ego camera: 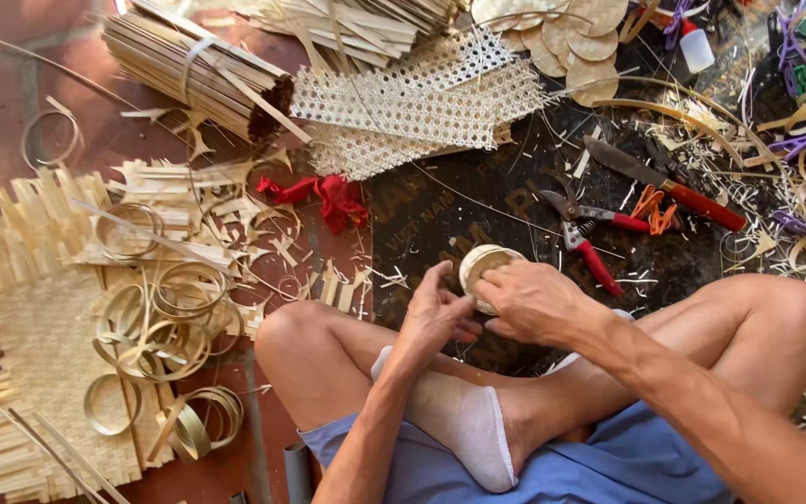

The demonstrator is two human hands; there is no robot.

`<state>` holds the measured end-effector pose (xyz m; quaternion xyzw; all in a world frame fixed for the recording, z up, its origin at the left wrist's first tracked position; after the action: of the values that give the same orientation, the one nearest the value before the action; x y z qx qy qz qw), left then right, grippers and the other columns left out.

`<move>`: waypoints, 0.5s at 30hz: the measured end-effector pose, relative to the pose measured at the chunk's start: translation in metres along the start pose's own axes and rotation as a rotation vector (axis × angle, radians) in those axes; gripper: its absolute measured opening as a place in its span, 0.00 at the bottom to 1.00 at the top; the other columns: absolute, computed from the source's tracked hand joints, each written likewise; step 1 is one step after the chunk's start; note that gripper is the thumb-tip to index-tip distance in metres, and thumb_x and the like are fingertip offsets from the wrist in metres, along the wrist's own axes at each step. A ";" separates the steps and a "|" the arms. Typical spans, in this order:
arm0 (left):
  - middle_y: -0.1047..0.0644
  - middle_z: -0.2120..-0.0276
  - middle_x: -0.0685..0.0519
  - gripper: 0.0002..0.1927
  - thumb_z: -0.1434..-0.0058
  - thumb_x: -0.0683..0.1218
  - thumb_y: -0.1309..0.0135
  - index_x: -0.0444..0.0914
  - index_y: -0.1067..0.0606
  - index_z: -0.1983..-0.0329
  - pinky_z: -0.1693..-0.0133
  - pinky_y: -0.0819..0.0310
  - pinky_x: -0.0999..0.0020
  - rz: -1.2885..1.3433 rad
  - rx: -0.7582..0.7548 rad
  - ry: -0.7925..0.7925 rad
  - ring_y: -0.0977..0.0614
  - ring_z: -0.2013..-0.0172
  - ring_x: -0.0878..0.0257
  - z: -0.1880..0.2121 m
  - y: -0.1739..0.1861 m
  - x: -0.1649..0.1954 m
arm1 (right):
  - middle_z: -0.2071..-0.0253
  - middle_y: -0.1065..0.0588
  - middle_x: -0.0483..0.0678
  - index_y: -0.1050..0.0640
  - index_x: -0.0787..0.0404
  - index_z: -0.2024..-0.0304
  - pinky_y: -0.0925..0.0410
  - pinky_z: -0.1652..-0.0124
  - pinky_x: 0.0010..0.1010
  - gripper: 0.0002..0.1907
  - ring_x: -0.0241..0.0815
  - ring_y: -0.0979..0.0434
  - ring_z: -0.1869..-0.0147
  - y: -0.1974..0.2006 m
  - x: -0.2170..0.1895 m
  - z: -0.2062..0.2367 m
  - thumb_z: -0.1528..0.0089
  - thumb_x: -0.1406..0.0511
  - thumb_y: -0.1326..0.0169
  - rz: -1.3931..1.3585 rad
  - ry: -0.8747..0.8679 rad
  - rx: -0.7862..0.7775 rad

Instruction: The person sits on the ground assembling a small woven bamboo basket. They fit a woven cane sheet around a bamboo ring frame, trim and press the edges, secure the rim with orange clips, use pliers on a thin strip, and tap and shape the basket over a gray plastic tube form.

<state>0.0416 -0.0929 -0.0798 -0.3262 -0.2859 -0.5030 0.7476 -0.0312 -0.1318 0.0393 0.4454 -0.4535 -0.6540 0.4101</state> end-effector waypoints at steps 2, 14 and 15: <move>0.23 0.74 0.49 0.32 0.40 0.45 0.41 0.40 0.38 0.33 0.76 0.22 0.67 -0.096 0.031 0.007 0.20 0.79 0.63 0.005 0.001 -0.005 | 0.63 0.21 0.58 0.23 0.70 0.60 0.27 0.58 0.42 0.27 0.54 0.20 0.58 0.022 -0.011 0.021 0.56 0.58 0.36 -0.033 -0.006 0.313; 0.22 0.72 0.52 0.24 0.39 0.39 0.41 0.28 0.27 0.39 0.69 0.19 0.72 -0.045 -0.143 -0.100 0.18 0.73 0.66 -0.018 -0.017 -0.014 | 0.56 0.22 0.61 0.21 0.66 0.58 0.26 0.54 0.44 0.13 0.58 0.20 0.49 -0.089 0.031 0.014 0.46 0.68 0.43 -0.120 -0.411 -0.276; 0.22 0.72 0.52 0.24 0.39 0.39 0.41 0.28 0.27 0.40 0.70 0.18 0.72 -0.042 -0.139 -0.087 0.18 0.73 0.66 -0.019 -0.016 -0.017 | 0.55 0.23 0.62 0.22 0.67 0.57 0.26 0.55 0.44 0.15 0.58 0.20 0.51 -0.085 0.032 0.012 0.47 0.68 0.43 -0.104 -0.410 -0.233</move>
<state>0.0230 -0.1027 -0.1014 -0.3926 -0.2893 -0.5227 0.6993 -0.0626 -0.1374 -0.0461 0.2757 -0.4253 -0.7988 0.3239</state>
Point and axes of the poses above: each hand's wrist, its own z-axis away from the middle knuckle, its own y-axis out of the back of the hand, x = y × z, the point moved 10 cm from there along -z, towards the middle knuckle
